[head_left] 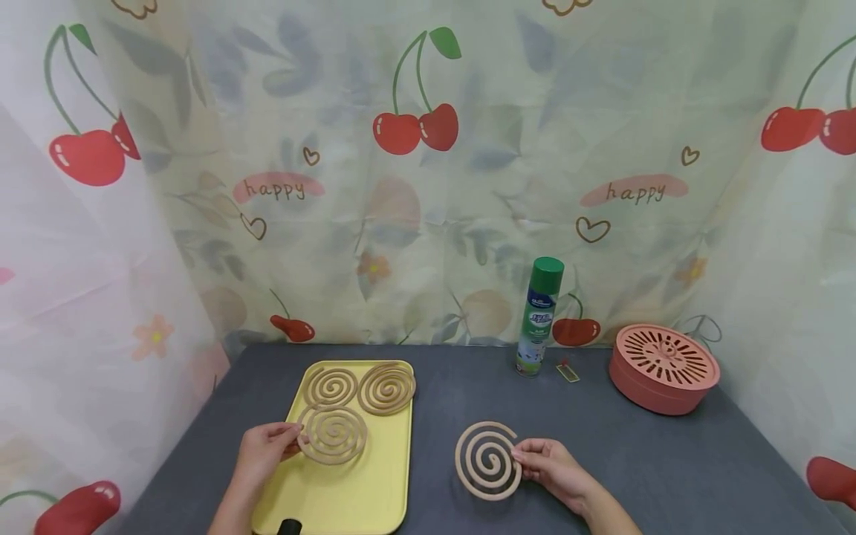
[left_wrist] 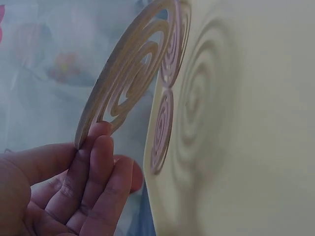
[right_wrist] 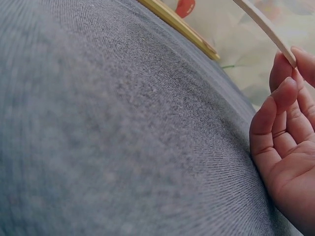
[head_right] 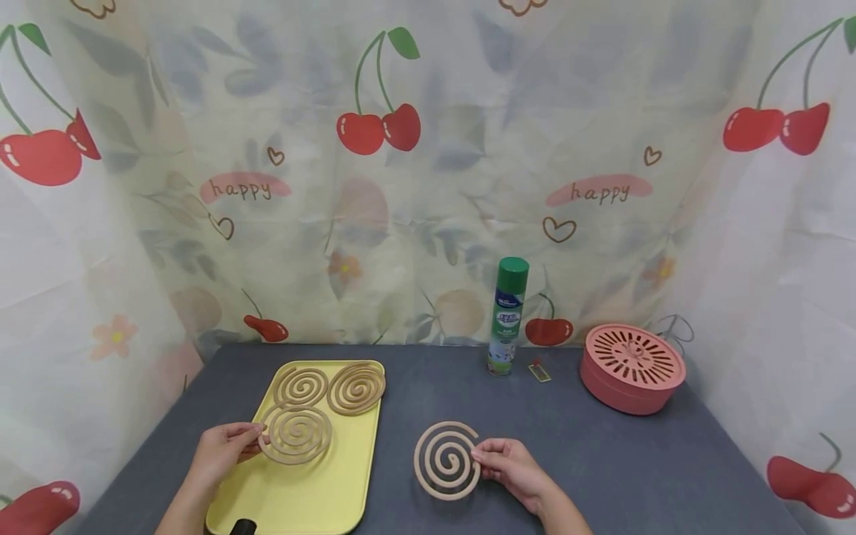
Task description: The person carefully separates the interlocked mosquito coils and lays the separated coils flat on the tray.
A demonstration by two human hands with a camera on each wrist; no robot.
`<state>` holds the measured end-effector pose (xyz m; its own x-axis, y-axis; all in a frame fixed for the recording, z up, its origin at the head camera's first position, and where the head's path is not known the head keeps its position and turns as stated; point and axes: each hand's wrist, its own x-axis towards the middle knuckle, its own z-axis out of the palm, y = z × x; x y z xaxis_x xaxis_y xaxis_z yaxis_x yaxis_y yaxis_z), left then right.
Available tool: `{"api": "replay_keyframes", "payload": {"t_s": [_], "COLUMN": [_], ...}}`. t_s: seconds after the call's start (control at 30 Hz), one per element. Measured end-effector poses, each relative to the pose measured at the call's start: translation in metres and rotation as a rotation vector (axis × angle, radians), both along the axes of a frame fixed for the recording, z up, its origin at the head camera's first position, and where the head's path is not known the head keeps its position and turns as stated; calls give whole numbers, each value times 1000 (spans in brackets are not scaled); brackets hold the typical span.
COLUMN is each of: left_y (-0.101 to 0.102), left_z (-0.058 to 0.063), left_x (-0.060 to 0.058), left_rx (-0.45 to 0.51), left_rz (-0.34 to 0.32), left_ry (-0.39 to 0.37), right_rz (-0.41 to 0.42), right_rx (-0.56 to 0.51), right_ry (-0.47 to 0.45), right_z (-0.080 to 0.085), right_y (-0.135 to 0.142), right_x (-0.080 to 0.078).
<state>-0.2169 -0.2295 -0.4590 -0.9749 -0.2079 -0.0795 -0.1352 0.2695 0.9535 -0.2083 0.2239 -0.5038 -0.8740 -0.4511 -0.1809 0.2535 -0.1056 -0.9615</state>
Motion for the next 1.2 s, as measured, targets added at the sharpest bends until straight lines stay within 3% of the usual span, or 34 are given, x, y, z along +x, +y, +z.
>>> {"api": "replay_keyframes", "payload": {"t_s": [0.37,0.73,1.0,1.2], "left_y": [-30,-43,-43,-42], "left_z": [-6,-15,-10,-3], "left_x": [-4,-3,-3,0], "left_rx": [-38,-52,-290,-483], "left_rz": [11,12,34,5], "left_ry": [-51,-91,-109,-143], "right_rz": [-32,-15,-23,-45], "right_rx": [19,-7,7,49], "right_ry": [-49,-36,-45,-29], "right_z": [0,-1,0,2], "right_y": [1,2,1,-4], "right_x": [0,0,0,-5]}}
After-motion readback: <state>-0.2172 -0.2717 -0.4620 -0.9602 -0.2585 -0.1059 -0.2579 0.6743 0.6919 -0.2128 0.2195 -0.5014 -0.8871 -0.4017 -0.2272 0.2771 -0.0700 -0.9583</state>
